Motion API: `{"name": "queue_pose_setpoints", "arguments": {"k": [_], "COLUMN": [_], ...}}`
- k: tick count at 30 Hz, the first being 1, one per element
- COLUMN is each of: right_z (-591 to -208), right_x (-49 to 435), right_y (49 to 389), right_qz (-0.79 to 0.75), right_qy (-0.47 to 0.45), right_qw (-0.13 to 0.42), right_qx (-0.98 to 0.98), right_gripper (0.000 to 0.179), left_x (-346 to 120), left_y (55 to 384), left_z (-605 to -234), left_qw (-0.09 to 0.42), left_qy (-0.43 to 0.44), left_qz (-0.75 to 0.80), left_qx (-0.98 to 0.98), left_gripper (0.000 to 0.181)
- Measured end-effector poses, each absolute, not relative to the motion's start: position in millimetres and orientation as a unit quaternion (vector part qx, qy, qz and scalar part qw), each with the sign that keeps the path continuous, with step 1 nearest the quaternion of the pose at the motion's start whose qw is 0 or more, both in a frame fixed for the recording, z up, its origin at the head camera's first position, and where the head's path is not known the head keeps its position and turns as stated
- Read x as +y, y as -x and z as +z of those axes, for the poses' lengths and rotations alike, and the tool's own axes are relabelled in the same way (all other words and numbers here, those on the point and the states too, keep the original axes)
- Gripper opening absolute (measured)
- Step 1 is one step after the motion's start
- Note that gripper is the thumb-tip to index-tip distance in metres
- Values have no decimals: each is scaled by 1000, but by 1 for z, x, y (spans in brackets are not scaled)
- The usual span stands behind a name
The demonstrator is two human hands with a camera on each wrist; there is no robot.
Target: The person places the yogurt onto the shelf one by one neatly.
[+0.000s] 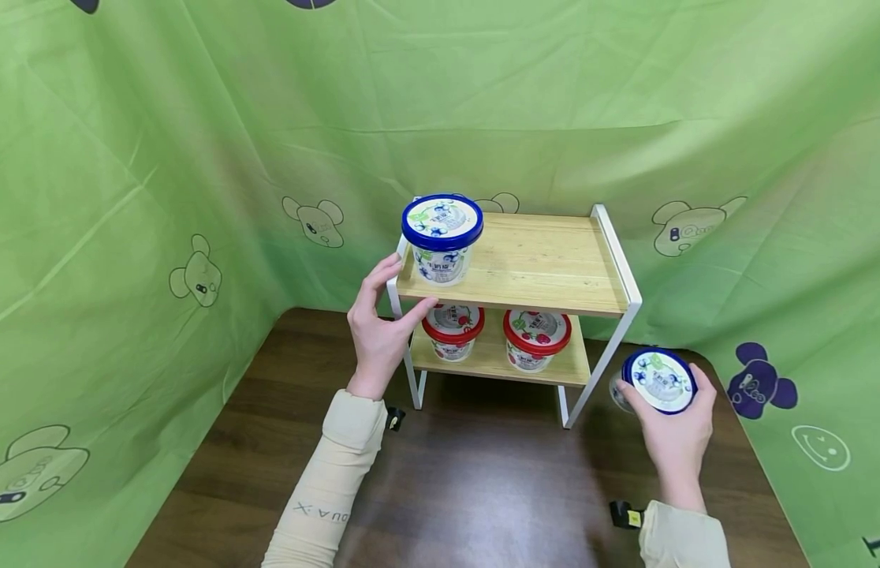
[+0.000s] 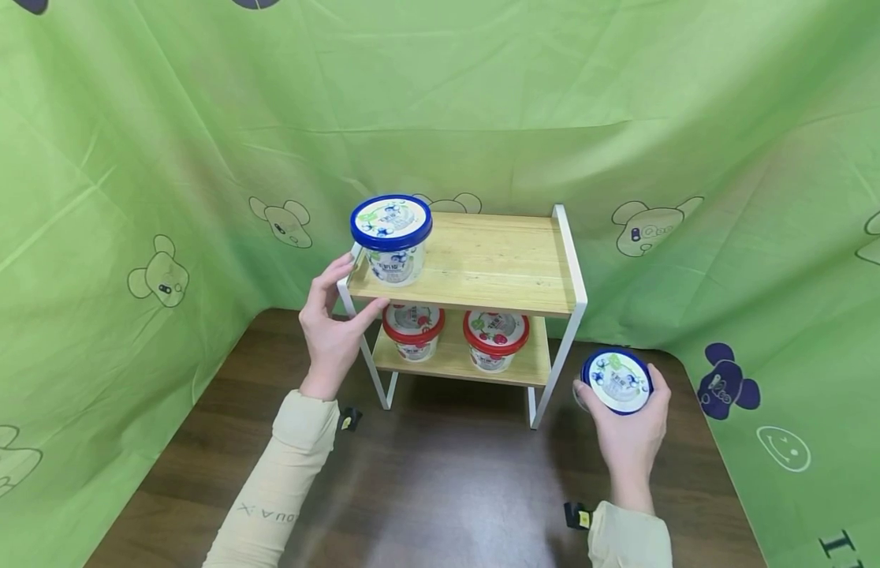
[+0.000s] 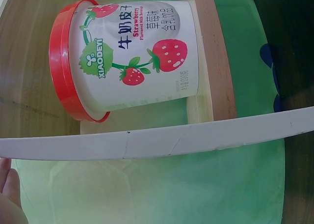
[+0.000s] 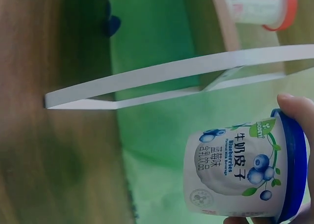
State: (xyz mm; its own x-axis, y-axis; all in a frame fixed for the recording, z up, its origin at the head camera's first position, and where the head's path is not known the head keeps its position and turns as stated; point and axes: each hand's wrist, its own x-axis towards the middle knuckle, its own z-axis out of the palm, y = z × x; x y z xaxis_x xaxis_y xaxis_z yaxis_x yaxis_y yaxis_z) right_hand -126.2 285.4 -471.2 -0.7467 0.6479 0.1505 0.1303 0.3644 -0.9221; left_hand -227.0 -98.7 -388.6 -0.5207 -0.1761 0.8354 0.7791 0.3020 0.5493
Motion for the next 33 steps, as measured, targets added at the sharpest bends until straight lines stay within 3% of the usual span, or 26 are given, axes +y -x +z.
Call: {"name": "queue_pose_setpoints", "arguments": {"k": [16, 33], "right_z": [-421, -401], "right_x": [276, 272], "right_y": [116, 108], "right_qz": [541, 526], "right_qy": [212, 183], "right_qw": [335, 376], "right_qx": [-742, -740], "right_gripper": [100, 101], "left_x": [-98, -98], "left_y": [227, 226], "left_z": [-387, -389], "left_qw": [435, 435], "left_qy": [219, 211], "left_qz": [-553, -549], "left_qx": [-676, -682], "left_gripper": [65, 66]}}
